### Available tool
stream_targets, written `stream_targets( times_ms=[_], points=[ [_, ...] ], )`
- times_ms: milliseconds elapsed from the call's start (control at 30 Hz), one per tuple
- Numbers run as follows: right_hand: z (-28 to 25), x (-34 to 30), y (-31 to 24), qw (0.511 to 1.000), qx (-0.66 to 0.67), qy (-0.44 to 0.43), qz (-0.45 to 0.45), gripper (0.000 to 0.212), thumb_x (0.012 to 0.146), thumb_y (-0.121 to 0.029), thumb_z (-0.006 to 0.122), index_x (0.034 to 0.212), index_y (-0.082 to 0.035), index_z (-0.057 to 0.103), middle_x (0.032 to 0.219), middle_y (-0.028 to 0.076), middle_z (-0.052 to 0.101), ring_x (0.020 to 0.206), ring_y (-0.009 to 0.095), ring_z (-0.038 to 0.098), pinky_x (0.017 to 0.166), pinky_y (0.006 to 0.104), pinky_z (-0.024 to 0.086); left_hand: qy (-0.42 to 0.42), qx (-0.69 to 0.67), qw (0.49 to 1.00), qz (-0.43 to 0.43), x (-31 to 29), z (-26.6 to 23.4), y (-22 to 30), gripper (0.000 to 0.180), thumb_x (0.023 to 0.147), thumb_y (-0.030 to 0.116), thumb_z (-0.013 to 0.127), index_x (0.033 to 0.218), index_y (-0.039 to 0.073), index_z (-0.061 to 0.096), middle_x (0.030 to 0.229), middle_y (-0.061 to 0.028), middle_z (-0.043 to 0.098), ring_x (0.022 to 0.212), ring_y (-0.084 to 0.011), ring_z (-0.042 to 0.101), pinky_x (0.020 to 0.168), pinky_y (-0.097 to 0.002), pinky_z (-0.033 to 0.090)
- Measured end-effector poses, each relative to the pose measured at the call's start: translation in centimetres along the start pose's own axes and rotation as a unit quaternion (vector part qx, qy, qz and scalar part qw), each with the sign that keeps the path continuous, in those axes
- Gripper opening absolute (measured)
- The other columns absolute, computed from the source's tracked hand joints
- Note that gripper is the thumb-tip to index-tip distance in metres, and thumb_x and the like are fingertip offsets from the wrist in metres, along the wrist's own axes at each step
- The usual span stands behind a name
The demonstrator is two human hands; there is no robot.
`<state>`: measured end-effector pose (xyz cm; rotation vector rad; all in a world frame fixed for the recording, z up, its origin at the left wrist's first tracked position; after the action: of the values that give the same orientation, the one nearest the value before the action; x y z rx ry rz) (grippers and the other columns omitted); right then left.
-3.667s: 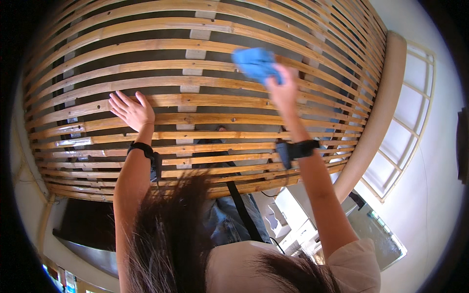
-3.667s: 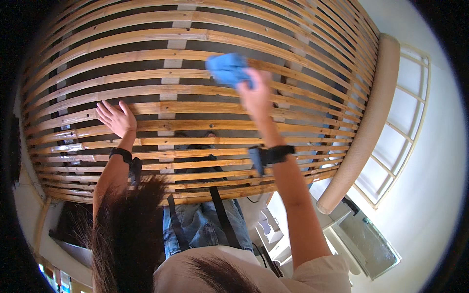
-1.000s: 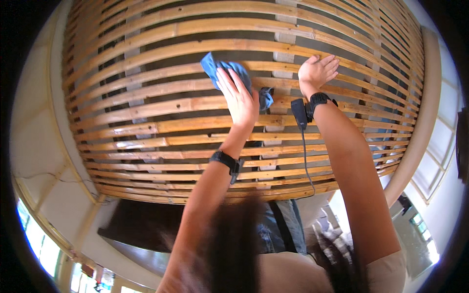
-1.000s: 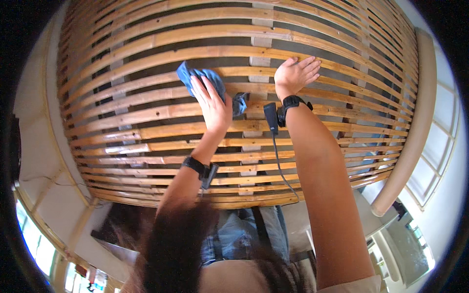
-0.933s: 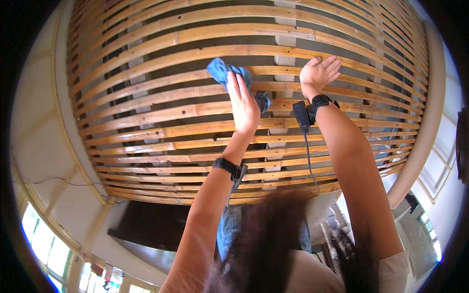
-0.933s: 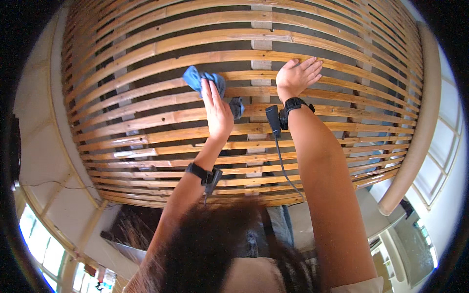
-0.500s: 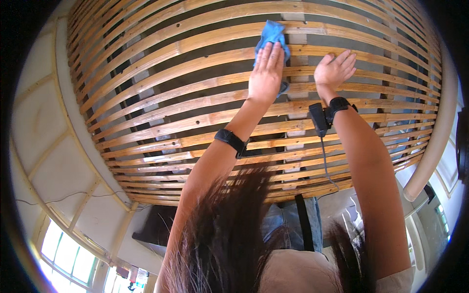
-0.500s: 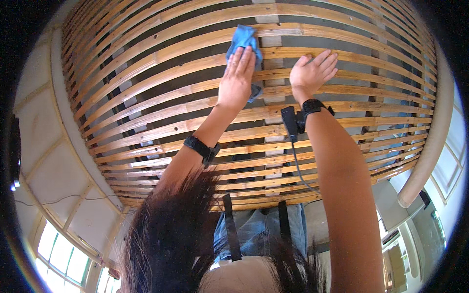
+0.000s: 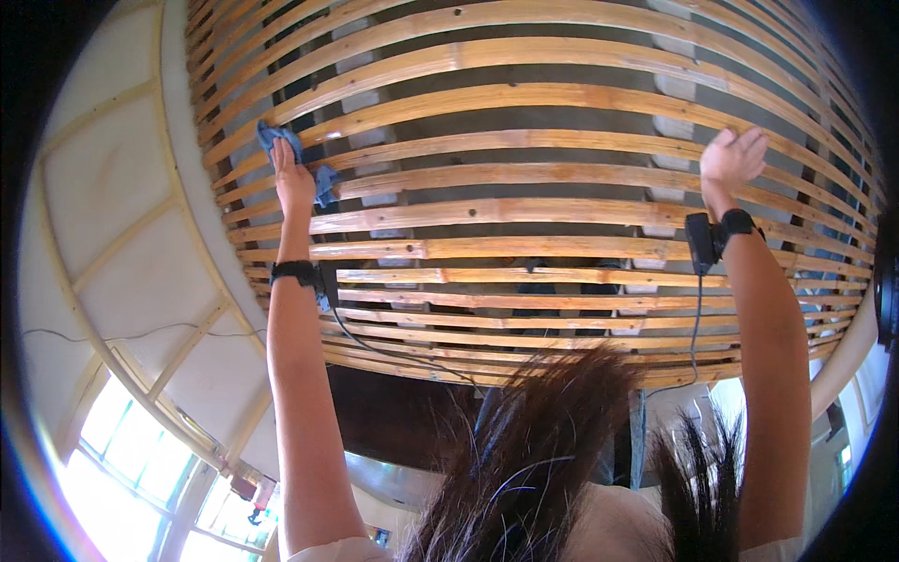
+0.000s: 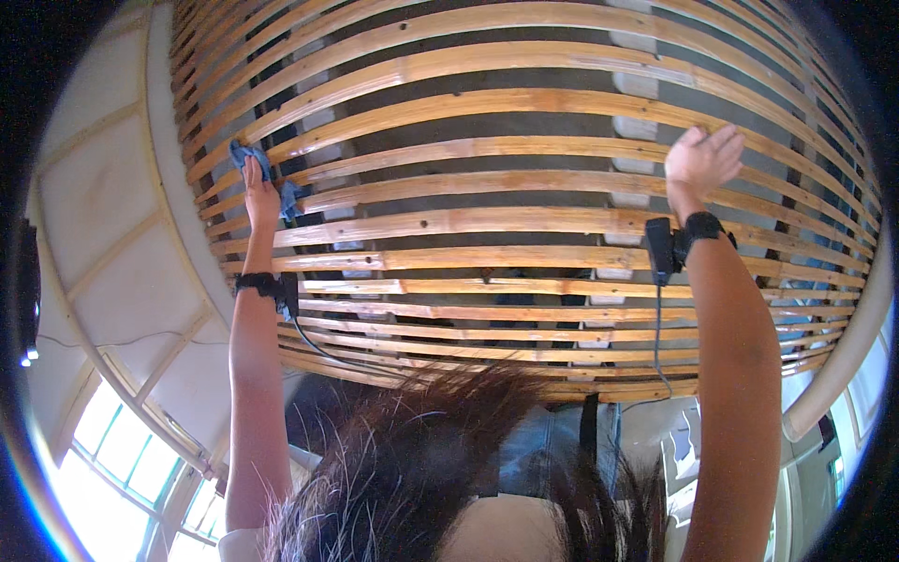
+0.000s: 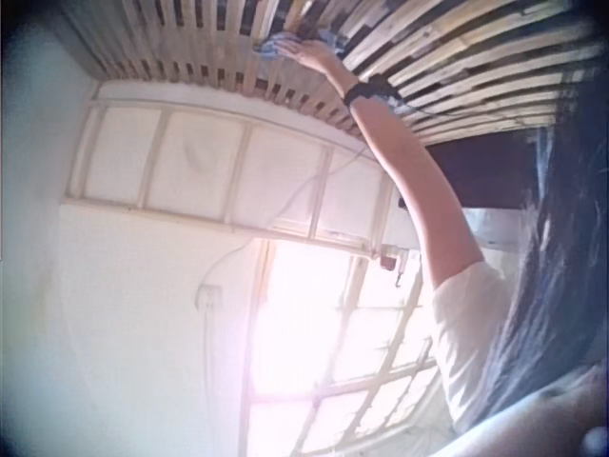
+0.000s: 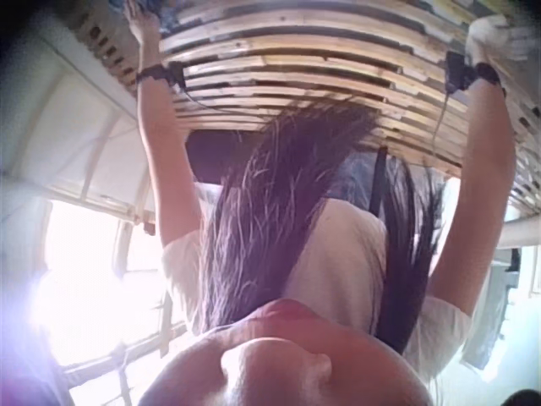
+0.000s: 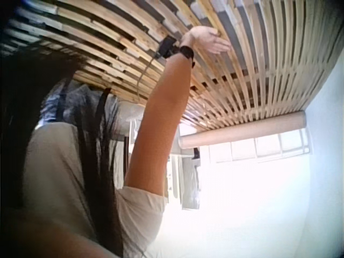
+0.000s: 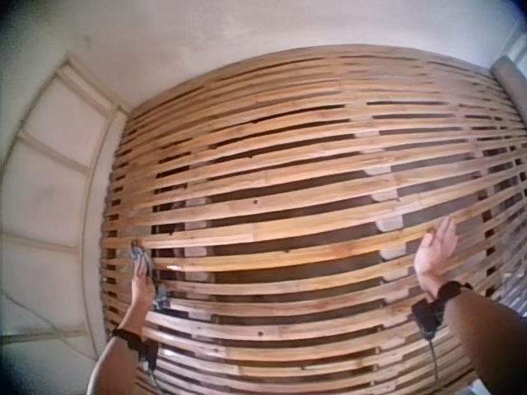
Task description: The person wipes down a dark wooden desk, an adjacent door panel, and then cleans individual slats on a large wooden bed frame with a blue cloth.
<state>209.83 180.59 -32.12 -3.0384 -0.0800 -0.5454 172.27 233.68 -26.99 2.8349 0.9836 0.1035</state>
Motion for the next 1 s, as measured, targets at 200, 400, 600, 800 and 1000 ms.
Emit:
stream_targets(
  times_ms=[200, 400, 600, 800, 1000],
  points=[
    [-0.9, 0.4, -0.3, 0.996, -0.045, 0.055, -0.049, 0.048, 0.078, -0.030, 0.037, 0.112, 0.002, 0.044, 0.108, 0.018, 0.047, 0.102, 0.031, 0.045, 0.084, 0.0441, 0.033, 0.012, -0.087, 0.995, -0.055, -0.6, 1.0, 2.6, 0.059, 0.071, -0.006, 0.039, 0.129, 0.002, 0.034, 0.137, -0.0132, 0.029, 0.128, -0.0286, 0.025, 0.104, -0.0336, 0.024],
    [-0.9, 1.2, 0.8, 0.997, -0.050, 0.035, -0.042, 0.047, 0.079, -0.030, 0.037, 0.112, 0.003, 0.044, 0.107, 0.017, 0.047, 0.100, 0.032, 0.046, 0.083, 0.0430, 0.035, -0.130, -0.139, 0.952, 0.239, -3.3, 4.7, 24.7, 0.063, 0.069, -0.006, 0.042, 0.131, -0.001, 0.029, 0.137, -0.0179, 0.025, 0.129, -0.0267, 0.021, 0.106, -0.0348, 0.020],
    [0.9, 0.7, 0.5, 0.997, -0.032, 0.049, -0.047, 0.045, 0.080, -0.031, 0.035, 0.111, -0.001, 0.045, 0.112, 0.017, 0.048, 0.095, 0.034, 0.049, 0.077, 0.0443, 0.037, -0.059, -0.219, 0.927, 0.297, -5.7, 5.9, 36.1, 0.054, 0.071, 0.005, 0.049, 0.123, -0.003, 0.039, 0.132, -0.0142, 0.035, 0.125, -0.0281, 0.029, 0.105, -0.0351, 0.024],
    [0.9, 1.3, 2.5, 0.996, -0.025, 0.078, -0.046, 0.044, 0.080, -0.033, 0.035, 0.111, -0.002, 0.046, 0.114, 0.016, 0.048, 0.096, 0.033, 0.049, 0.079, 0.0445, 0.037, -0.129, -0.154, 0.945, 0.258, -5.4, 4.9, 24.8, 0.056, 0.072, -0.006, 0.042, 0.128, 0.000, 0.034, 0.137, -0.0143, 0.027, 0.129, -0.0285, 0.021, 0.107, -0.0380, 0.019],
    [1.1, 0.9, 1.7, 0.998, -0.019, 0.040, -0.046, 0.050, 0.082, -0.036, 0.032, 0.119, -0.002, 0.042, 0.119, 0.018, 0.046, 0.100, 0.036, 0.049, 0.084, 0.0439, 0.037, -0.059, -0.144, 0.988, 0.003, -5.2, -0.4, -0.3, 0.063, 0.070, -0.015, 0.030, 0.129, 0.005, 0.036, 0.135, -0.0120, 0.034, 0.126, -0.0252, 0.029, 0.106, -0.0322, 0.020]
  ],
)
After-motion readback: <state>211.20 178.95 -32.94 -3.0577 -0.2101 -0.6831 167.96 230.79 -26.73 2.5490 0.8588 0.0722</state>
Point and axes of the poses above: each hand's wrist, its own x-axis towards the middle knuckle, its own z-axis out of the palm, y = z × x, the point moved 5 cm from there along x, towards the middle knuckle
